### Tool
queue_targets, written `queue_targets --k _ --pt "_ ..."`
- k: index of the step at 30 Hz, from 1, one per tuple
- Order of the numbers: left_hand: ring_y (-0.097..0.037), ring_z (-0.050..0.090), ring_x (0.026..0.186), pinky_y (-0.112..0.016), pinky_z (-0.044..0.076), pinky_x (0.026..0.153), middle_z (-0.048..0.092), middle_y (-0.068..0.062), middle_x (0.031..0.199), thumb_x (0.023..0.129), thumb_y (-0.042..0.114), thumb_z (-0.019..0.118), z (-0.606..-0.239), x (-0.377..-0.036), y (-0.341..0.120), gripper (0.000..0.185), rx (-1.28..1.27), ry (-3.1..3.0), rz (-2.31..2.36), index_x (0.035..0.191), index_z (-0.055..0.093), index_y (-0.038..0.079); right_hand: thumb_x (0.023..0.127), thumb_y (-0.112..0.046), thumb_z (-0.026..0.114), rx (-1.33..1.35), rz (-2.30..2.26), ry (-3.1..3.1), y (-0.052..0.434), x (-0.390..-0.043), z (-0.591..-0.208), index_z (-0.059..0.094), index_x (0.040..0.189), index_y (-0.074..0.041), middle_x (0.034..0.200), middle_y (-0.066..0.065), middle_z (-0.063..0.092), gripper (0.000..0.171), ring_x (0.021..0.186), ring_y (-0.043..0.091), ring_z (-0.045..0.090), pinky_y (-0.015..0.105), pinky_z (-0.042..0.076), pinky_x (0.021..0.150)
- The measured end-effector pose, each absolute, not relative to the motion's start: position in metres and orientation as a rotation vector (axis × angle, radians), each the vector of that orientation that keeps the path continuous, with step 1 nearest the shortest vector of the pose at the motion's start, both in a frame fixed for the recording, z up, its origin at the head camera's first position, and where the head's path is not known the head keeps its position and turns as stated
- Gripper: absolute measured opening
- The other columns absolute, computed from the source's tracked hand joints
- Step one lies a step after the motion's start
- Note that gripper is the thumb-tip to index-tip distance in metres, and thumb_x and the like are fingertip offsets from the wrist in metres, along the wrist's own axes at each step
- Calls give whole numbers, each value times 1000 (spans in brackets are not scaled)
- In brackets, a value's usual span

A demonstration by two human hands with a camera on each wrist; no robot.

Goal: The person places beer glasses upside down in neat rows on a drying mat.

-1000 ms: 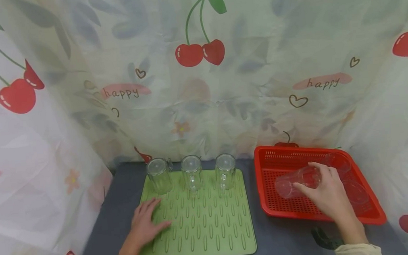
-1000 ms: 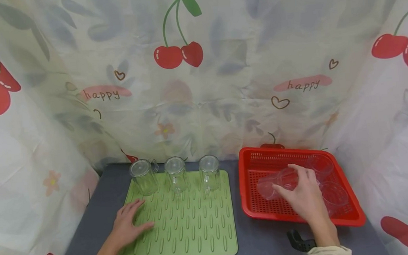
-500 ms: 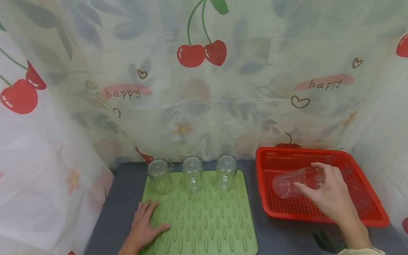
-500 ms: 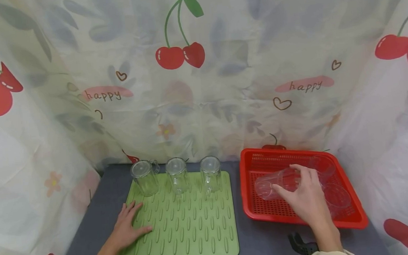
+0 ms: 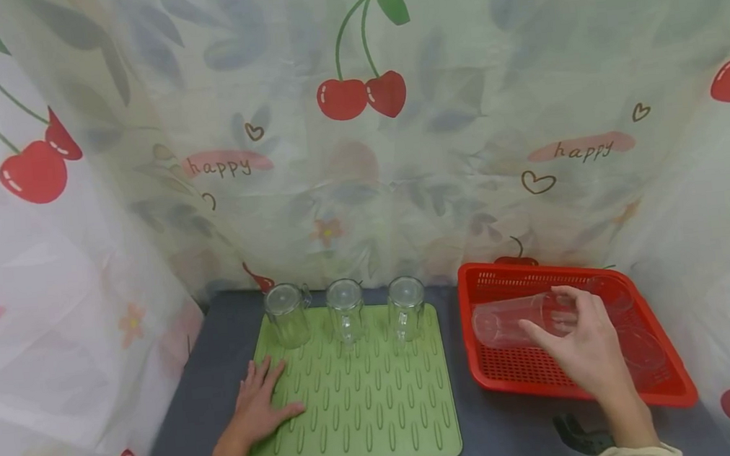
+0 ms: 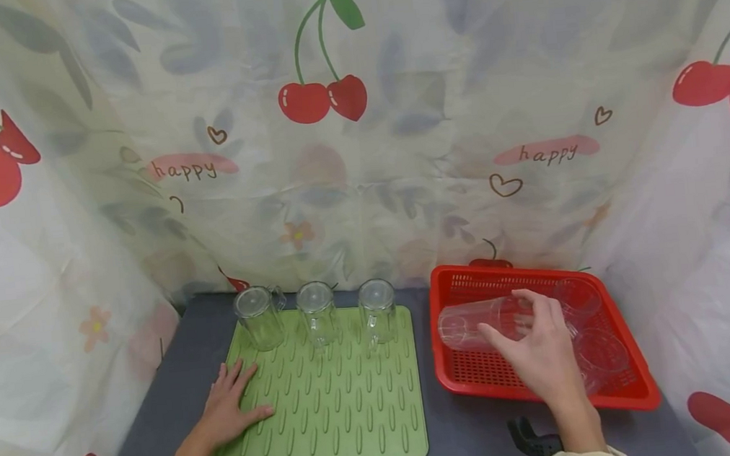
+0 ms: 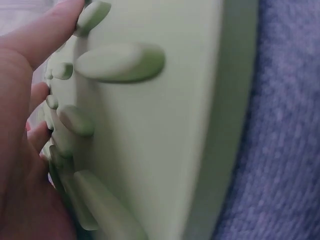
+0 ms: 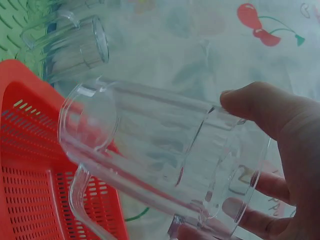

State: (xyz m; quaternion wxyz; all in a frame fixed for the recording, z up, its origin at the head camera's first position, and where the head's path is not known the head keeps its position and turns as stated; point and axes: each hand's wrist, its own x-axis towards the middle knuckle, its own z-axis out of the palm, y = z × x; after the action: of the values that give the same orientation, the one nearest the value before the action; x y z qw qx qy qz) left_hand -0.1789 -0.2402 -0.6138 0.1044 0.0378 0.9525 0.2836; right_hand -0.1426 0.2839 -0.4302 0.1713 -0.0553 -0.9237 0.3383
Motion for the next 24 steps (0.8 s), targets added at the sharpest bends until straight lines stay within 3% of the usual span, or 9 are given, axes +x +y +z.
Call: queue_targets --k 2,3,9,12,16,21,24 --pt "-53 -8 156 -75 1 121 9 -24 171 82 65 75 -614 -178 -241 104 116 2803 836 162 31 15 84 -44 83 -141 979 -2617 282 -143 -429 46 145 -10 127 19 52 79 100 35 70 11 55 70" --pt "-52 -9 156 -75 1 121 8 -24 171 82 65 75 -613 -178 -241 104 116 2800 838 162 31 15 84 -44 83 -130 989 -2613 281 -143 -429 47 146 -11 127 19 52 79 101 34 69 12 57 71" --pt "-52 -8 156 -75 1 121 9 -25 170 81 62 77 -613 -176 -240 103 116 2806 865 161 32 14 87 -44 80 -72 1031 -2617 273 -143 -427 51 147 -15 127 18 52 73 108 31 62 43 64 78" --pt "-52 -8 156 -75 2 121 10 -25 170 81 62 77 -615 -177 -239 104 124 2814 862 161 33 14 87 -44 80 -64 1066 -2625 269 -144 -427 53 144 -15 127 17 53 69 108 29 60 29 64 77" --pt "-51 -8 156 -75 2 122 10 -24 171 81 63 77 -617 -178 -240 104 120 2814 866 162 32 15 88 -44 79 -47 1121 -2645 263 -145 -429 54 140 -17 127 14 56 64 105 30 65 11 54 75" --pt "-51 -8 156 -74 1 122 10 -24 170 80 61 78 -615 -176 -241 105 106 2811 884 161 32 13 88 -49 77 -63 1150 -2673 255 -145 -429 55 139 -22 127 11 62 61 102 32 72 27 61 79" --pt "-50 -10 157 -73 0 122 9 -23 171 81 61 78 -613 -175 -241 105 96 2802 878 162 31 13 88 -51 76 -85 1165 -2675 250 -144 -429 56 138 -24 125 9 67 60 103 29 72 24 59 80"
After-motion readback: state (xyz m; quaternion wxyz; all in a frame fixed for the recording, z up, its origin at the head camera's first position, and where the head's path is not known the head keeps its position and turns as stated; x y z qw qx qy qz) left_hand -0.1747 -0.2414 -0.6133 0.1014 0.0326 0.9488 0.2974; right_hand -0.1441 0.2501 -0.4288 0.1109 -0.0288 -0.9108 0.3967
